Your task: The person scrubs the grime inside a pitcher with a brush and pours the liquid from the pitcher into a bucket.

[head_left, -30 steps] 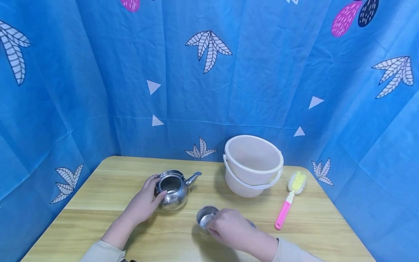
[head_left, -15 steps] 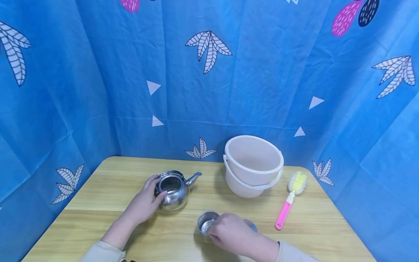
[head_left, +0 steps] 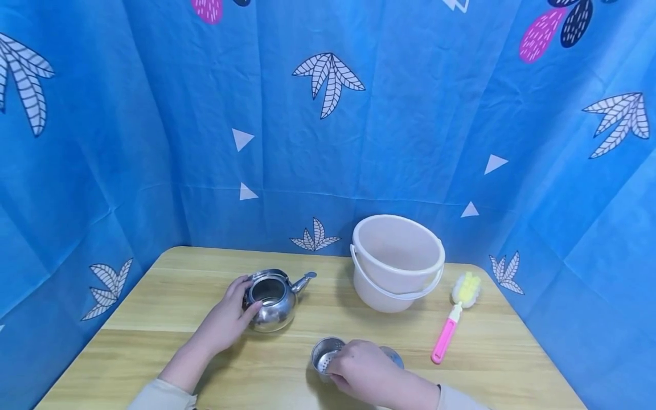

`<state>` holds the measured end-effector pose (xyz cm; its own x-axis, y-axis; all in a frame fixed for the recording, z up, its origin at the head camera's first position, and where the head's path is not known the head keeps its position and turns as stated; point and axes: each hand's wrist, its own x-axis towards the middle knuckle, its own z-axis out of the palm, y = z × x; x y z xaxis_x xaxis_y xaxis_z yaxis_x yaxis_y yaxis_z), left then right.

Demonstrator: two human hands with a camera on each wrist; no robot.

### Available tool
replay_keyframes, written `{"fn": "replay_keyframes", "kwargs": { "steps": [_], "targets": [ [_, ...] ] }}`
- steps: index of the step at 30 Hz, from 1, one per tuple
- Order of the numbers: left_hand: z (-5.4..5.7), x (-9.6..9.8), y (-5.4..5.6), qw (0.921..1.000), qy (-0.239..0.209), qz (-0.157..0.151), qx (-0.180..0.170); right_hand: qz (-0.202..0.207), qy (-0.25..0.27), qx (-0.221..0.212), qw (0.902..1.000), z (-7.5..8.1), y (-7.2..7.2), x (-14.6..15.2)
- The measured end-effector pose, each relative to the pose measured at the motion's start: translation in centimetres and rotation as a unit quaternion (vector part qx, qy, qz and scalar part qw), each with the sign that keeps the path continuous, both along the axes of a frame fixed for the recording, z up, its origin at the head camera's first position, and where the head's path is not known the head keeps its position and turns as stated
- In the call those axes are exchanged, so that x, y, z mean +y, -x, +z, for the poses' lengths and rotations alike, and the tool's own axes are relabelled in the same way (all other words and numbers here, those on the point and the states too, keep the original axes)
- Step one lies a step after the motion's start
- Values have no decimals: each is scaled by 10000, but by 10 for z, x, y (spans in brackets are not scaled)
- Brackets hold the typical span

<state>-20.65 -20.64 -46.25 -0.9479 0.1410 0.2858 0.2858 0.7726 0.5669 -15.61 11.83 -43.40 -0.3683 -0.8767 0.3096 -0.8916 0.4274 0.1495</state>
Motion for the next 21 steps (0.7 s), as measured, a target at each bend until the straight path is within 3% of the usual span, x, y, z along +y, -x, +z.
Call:
{"fn": "replay_keyframes", "kwargs": {
  "steps": [21],
  "targets": [
    [0, 0, 0, 10000, 56, -14, 4, -60, -303, -220, 9993, -4, -3, 6]
  ]
}}
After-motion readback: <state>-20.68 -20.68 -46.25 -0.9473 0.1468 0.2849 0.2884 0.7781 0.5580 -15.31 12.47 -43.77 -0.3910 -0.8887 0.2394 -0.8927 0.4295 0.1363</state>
